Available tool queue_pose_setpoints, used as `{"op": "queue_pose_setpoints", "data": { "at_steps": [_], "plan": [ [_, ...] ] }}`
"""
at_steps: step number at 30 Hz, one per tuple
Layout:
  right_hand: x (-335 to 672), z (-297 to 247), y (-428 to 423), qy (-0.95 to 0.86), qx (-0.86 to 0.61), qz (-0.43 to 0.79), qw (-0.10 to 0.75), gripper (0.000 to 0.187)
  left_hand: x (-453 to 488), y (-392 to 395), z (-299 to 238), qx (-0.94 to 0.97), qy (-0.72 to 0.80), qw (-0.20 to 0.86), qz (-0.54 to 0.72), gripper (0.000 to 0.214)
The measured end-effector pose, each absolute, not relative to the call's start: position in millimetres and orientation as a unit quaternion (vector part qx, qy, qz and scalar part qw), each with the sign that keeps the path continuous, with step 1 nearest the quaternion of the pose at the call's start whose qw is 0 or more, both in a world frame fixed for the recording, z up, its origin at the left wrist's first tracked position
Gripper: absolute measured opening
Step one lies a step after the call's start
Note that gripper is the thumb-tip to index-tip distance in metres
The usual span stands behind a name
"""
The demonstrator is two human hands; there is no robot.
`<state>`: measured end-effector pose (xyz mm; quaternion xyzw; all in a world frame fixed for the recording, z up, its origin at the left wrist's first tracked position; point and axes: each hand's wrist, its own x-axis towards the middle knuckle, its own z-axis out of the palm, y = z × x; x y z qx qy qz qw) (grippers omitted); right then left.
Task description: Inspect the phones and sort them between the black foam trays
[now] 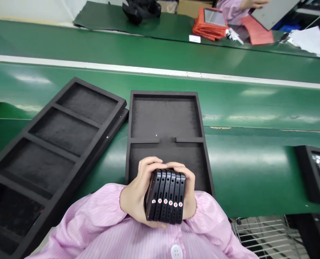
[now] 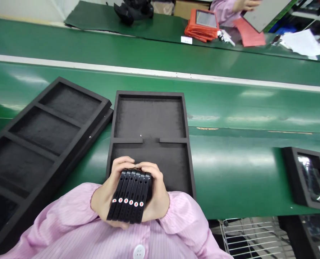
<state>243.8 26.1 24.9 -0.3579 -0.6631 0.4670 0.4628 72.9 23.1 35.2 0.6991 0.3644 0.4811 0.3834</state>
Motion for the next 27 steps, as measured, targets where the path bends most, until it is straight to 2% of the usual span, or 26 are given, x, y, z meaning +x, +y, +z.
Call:
{"op": "queue_pose_setpoints", "data": {
  "at_steps": [2, 4, 7, 9, 12, 15, 17, 21, 24, 27],
  "plan": [
    [239.6, 28.9, 24.1, -0.671, -0.342, 0.423, 0.503, 0.091, 61.7, 26.4, 38.6, 0.74, 0.369, 0.35, 0.44, 0.128],
    [239.6, 34.9, 24.2, -0.703, -0.318, 0.407, 0.488, 0.113, 51.9, 26.1, 42.4, 0.77, 0.371, 0.321, 0.408, 0.134],
    [248.4, 46.6, 30.0, -0.771, -0.258, 0.44, 0.381, 0.151, 44.2, 17.9, 44.4, 0.775, 0.375, 0.293, 0.416, 0.13],
    [257.9, 54.2, 37.5, -0.796, -0.223, 0.471, 0.307, 0.16, 45.0, 8.1, 41.8, 0.758, 0.394, 0.263, 0.448, 0.12],
    [272.1, 63.2, 54.0, -0.805, -0.167, 0.519, 0.234, 0.148, 54.1, -9.4, 32.9, 0.701, 0.431, 0.227, 0.521, 0.104],
    [279.1, 70.7, 76.5, -0.795, -0.111, 0.568, 0.18, 0.11, 69.7, -25.6, 21.9, 0.626, 0.444, 0.237, 0.595, 0.091],
    [275.4, 75.3, 92.7, -0.803, -0.096, 0.566, 0.158, 0.094, 82.1, -33.7, 15.0, 0.608, 0.44, 0.236, 0.618, 0.087],
    [251.7, 77.8, 115.3, -0.808, -0.045, 0.577, 0.107, 0.104, 105.3, -40.8, 4.7, 0.627, 0.468, 0.13, 0.609, 0.097],
    [237.3, 69.7, 117.0, -0.782, -0.037, 0.607, 0.137, 0.095, 110.8, -36.3, 2.4, 0.588, 0.521, 0.071, 0.615, 0.095],
    [235.9, 60.0, 106.1, -0.789, -0.086, 0.561, 0.237, 0.082, 96.2, -19.8, 7.7, 0.598, 0.51, 0.097, 0.61, 0.084]
  ]
}}
